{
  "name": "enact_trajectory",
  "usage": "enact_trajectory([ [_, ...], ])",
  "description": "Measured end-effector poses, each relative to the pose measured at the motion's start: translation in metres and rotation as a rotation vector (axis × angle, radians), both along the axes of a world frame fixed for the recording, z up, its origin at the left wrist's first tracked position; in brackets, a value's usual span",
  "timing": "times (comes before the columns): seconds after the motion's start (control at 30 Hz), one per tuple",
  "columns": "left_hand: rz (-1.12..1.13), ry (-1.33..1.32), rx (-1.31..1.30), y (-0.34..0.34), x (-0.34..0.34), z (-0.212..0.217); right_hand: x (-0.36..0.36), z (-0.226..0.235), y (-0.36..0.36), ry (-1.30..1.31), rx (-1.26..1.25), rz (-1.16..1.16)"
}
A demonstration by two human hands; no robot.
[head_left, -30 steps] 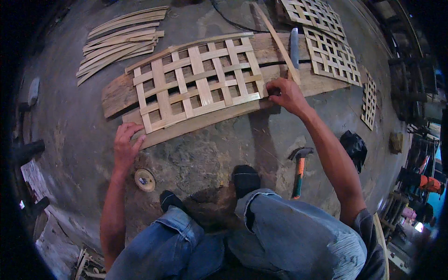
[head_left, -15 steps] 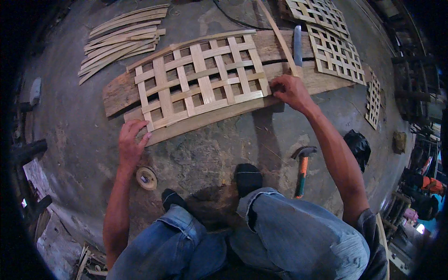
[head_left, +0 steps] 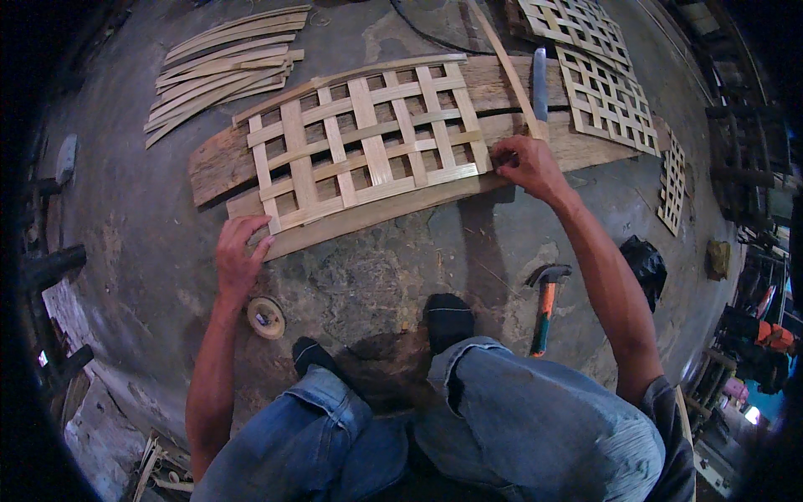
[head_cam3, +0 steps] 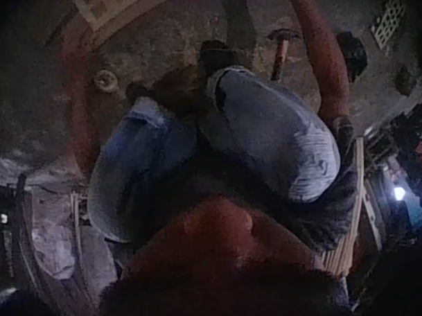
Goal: The person assembles a wooden lattice by placing thin wooden strips into a grid pattern and securing them with a hammer and nails. They adjust the strips and use a metal bar to align the lattice.
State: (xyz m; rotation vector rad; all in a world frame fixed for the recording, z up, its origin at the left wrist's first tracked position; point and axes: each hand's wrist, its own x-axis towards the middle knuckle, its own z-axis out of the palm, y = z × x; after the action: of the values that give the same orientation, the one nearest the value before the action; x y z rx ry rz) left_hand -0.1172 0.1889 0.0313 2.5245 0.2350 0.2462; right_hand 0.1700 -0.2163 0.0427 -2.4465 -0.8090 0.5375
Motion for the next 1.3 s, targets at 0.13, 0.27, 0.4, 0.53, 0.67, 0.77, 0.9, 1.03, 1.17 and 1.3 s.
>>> enact_trajectory([
  [0.13, -0.002, 0.003, 0.022, 0.000, 0.000, 0.001, 0.000, 0.002, -0.001, -0.054, -0.013, 0.030],
  [0.27, 0.013, 0.039, -0.025, 0.002, -0.002, 0.003, -0.002, 0.008, 0.005, -0.011, -0.010, 0.011],
  [0.4, -0.003, 0.002, -0.022, -0.003, 0.001, 0.005, -0.002, 0.002, -0.002, -0.061, -0.030, 0.018],
  [0.53, -0.007, -0.087, 0.031, -0.001, 0.000, 0.004, -0.012, 0.009, -0.011, -0.177, 0.089, 0.019],
  [0.67, -0.320, -0.189, 0.173, 0.003, 0.008, 0.082, -0.074, 0.071, 0.033, 0.102, 0.326, -0.258],
  [0.77, -0.874, -0.313, -0.029, -0.086, 0.054, 0.147, -0.113, 0.058, 0.083, 0.837, 0.561, -0.060],
  [0.9, -0.853, -0.739, -0.281, -0.238, 0.105, 0.172, -0.181, 0.092, 0.202, 1.950, 0.981, -0.225],
  [1.03, -0.851, -0.861, -0.334, -0.315, 0.104, 0.159, -0.202, 0.087, 0.177, 1.948, 0.928, -0.142],
  [1.17, -0.731, -0.879, -0.359, -0.304, 0.081, 0.139, -0.203, 0.067, 0.084, 1.755, 0.721, -0.189],
  [1.3, -0.784, -0.895, -0.421, -0.334, 0.085, 0.145, -0.211, 0.050, 0.098, 1.745, 0.739, -0.248],
])
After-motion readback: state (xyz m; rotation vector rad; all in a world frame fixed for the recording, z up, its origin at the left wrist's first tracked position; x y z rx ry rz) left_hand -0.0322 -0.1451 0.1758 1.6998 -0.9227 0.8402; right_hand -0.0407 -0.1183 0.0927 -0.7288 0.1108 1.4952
